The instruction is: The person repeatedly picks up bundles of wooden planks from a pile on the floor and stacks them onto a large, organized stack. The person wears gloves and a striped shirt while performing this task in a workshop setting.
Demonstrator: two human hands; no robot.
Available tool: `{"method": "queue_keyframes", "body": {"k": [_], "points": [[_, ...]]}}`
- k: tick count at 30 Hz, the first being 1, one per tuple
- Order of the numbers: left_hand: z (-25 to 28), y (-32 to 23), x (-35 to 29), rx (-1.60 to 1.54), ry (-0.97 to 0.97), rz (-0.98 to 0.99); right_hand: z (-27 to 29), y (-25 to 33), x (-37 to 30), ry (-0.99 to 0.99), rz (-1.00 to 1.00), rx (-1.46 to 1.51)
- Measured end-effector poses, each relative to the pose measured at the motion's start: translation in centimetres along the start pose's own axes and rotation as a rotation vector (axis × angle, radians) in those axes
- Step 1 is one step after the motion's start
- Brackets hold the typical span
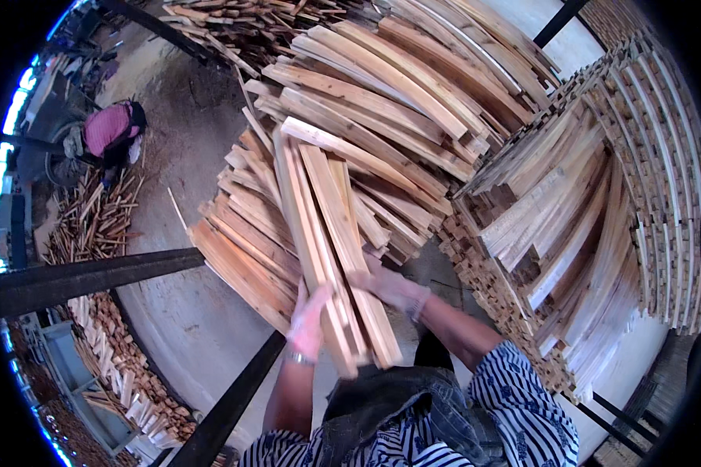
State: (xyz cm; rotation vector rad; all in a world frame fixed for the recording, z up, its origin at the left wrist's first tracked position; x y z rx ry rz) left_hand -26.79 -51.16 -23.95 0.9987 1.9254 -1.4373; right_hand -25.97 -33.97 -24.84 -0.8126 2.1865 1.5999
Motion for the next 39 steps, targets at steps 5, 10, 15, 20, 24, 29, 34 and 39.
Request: {"method": "queue_keyframes", "body": {"k": [5,10,15,20,24,29,34,39], "points": [[2.7,7.1,-3.3,-0.226,-0.16,0.22,-0.9,-4.3,-3.7,-0.024,-0.195,0.296],[1.3,9.8,-2.6,-0.096,-0.049,0.108,-1.6,-4.6,-2.9,0.009,-0.015,0.405],[1.5,11.1,-8.4,-0.15,0.128,0.035,-3.8,-6.1,-7.6,0.064,-0.053,0.272],[4.6,12.1,-4.1,0.07,-0.086,0.037,-3.2,-8.8,-6.0,-0.004,0.028,-0.373],[3.0,10.1,-1.1,0.078,0.053,0.032,-1.5,-4.5,-7.3,-0.149,0.059,-0.103],[-0.8,0.7,-3.8,0.187,0.133,-0.193,-2.9,8.5,-13.0,-0.236,0.203,-0.265],[-12.0,-6.3,-7.5,0.349,0.468,-0.631,0.3,13.1,-21.1,-0.373,0.525,-0.329],[-24.4,-0.6,-14.4,0.361,0.665,-0.728,3.5,11.3,-36.6,-0.714,0.718,-0.589]]}}
Point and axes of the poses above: each hand's wrist, its own x-axis towards the middle knuckle, its own z-axis out of the back of the hand, y = z × x, the point moved 7 cm from there along x, towards the middle knuckle, and after that the axes turned 7 degrees about x, right-handed, at the moved point
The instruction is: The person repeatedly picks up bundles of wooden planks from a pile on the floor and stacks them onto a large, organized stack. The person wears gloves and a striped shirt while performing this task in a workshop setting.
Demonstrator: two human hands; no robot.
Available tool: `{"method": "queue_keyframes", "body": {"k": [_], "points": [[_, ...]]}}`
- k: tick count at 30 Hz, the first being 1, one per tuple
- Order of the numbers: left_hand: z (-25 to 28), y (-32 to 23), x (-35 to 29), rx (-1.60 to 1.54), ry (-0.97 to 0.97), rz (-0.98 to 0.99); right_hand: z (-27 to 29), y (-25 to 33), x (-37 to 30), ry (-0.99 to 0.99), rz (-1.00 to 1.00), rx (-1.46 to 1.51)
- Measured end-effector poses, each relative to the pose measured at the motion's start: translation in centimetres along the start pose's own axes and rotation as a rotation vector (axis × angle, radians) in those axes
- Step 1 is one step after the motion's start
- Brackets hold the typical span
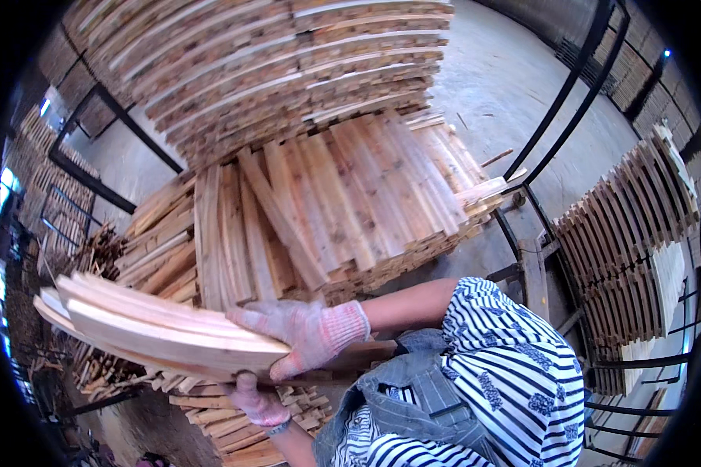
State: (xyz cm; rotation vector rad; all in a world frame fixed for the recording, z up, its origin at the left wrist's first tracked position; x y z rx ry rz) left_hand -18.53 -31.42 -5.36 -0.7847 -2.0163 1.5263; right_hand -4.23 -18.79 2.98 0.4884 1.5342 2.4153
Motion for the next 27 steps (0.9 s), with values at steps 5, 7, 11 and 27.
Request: {"method": "queue_keyframes", "body": {"k": [5,7,11,27], "points": [[-15.4,-3.1,2.3,0.043,0.113,-0.164,13.5,0.8,-7.9,-0.359,0.332,-0.12],[-21.0,-3.4,3.4,0.053,0.201,-0.165,17.7,0.0,-9.9,-0.47,0.434,-0.193],[-31.4,-4.1,5.4,0.178,0.541,-0.358,24.1,-1.7,-12.9,-0.65,0.533,-0.235],[-39.7,9.9,13.4,0.001,0.753,0.041,30.6,-18.7,-10.3,-0.66,0.155,0.102]]}}
Point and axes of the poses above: each hand's wrist, its own x-axis towards the middle knuckle, its own z-axis out of the back of the hand, y = z × x, the point moved 7 cm from there along x, towards the middle knuckle, and after that the axes turned 7 degrees about x, right-handed, at the moved point
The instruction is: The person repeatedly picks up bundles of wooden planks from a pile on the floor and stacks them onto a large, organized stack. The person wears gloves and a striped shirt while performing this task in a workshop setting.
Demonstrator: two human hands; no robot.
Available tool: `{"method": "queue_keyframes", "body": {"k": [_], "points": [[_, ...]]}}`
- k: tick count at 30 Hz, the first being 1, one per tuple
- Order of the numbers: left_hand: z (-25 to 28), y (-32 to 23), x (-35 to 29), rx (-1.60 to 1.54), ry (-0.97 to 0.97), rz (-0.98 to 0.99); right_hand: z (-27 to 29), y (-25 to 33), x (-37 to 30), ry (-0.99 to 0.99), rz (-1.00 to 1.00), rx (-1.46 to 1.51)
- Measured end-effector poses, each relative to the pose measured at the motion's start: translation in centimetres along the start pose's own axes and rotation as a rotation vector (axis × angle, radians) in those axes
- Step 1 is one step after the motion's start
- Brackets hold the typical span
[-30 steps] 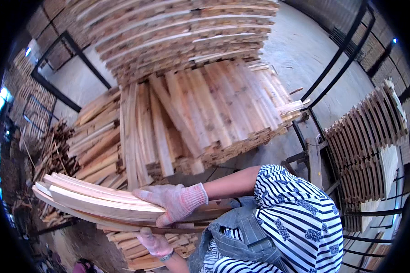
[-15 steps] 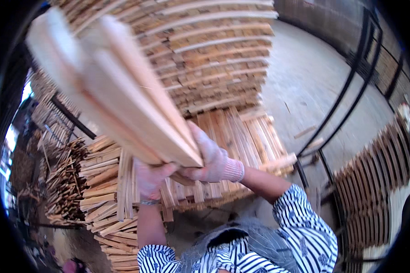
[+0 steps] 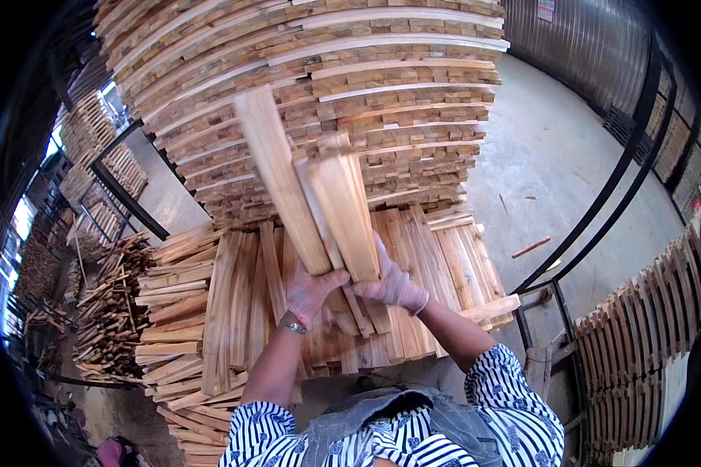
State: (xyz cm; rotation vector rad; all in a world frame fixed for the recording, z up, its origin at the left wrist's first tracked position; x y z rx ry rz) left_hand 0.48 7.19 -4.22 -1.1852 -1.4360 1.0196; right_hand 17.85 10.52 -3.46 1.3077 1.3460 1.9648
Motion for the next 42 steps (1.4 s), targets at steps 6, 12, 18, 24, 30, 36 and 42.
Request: {"method": "queue_keyframes", "body": {"k": [6,12,18,24,30,36,42], "points": [[0.5,0.4,6.8,-0.092,0.065,-0.09,1.9,-1.2,2.1,-0.268,-0.17,0.014],[3.4,5.5,13.6,0.318,-0.242,0.136,9.3,1.5,0.3,-0.412,-0.462,-0.286],[5.1,9.1,15.0,0.33,-0.299,0.209,21.0,-0.1,-3.1,-0.478,-0.889,-0.733],[3.9,7.9,14.5,0.313,-0.335,0.186,23.1,-11.1,-6.6,-0.268,-1.188,-1.196],[4.2,8.7,15.1,0.319,-0.32,0.244,27.8,-16.6,-8.9,-0.282,-0.936,-0.849],[5.2,8.2,14.6,0.427,-0.404,0.186,31.7,-17.5,-12.7,-0.437,-0.989,0.227],[5.4,9.2,14.1,0.395,-0.387,0.293,25.7,-21.1,-11.0,-0.112,-0.989,0.105]]}}
Point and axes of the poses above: each hand's wrist, its own x-axis towards the middle knuckle, its own z-axis out of the back of the hand, y = z × x, the point moved 7 cm from there along x, towards the middle knuckle, and after that the axes turned 7 degrees about x, right-handed, at the moved point
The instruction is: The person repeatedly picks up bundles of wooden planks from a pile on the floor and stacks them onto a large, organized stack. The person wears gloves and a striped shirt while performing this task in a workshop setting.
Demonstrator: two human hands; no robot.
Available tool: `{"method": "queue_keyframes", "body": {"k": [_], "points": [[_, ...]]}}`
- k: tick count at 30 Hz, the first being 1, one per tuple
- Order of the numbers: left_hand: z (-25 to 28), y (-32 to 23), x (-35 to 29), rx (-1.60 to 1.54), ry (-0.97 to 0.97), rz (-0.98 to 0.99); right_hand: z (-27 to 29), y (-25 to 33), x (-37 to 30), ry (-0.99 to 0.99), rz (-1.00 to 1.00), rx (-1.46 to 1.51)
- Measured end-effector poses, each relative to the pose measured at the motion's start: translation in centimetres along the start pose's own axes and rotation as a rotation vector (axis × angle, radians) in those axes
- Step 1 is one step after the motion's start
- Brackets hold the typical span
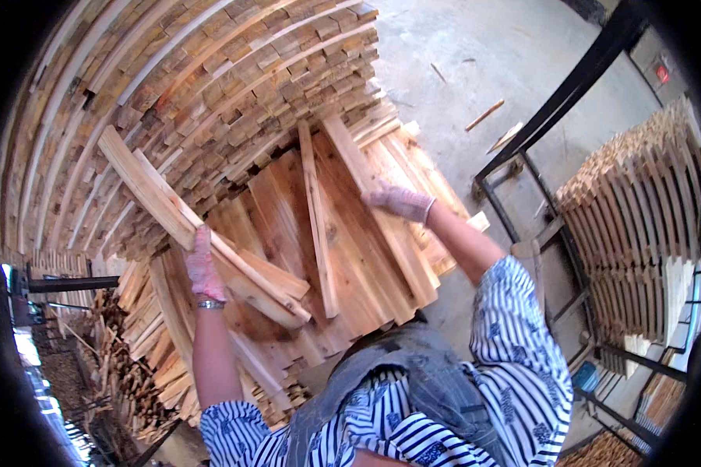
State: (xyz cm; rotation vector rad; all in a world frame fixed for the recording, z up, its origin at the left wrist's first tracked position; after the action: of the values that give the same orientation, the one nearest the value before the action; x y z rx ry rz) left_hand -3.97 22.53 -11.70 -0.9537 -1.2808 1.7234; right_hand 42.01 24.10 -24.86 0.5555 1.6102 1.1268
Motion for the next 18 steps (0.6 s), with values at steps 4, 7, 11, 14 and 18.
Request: {"method": "queue_keyframes", "body": {"k": [4,7,11,14,18], "points": [[-0.2,0.1,1.0,-0.093,0.033,-0.051,-0.9,2.9,-1.0,-0.255,0.041,-0.376],[-0.4,-0.7,0.8,0.001,0.036,-0.086,-3.2,5.7,-3.1,-0.468,0.101,-0.727],[-0.9,-1.5,-0.4,0.185,0.015,0.032,-3.3,6.1,-3.5,-0.423,-0.031,-0.703],[-1.2,-2.1,-0.8,0.117,-0.007,-0.022,1.6,7.1,-4.1,-0.467,0.012,-0.73],[-0.3,-0.5,0.4,0.099,-0.048,0.042,3.8,6.3,-5.0,-0.521,0.057,-0.679]]}}
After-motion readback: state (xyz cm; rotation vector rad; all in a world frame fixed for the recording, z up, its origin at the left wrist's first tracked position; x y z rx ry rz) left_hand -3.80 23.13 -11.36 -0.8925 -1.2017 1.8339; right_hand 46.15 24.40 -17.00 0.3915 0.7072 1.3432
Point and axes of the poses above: each hand's wrist, its own x-axis towards the middle knuckle, its own z-axis out of the back of the hand, y = z × x, the point moved 7 cm from there along x, towards the middle knuckle, and after that the axes turned 7 degrees about x, right-handed, at the moved point
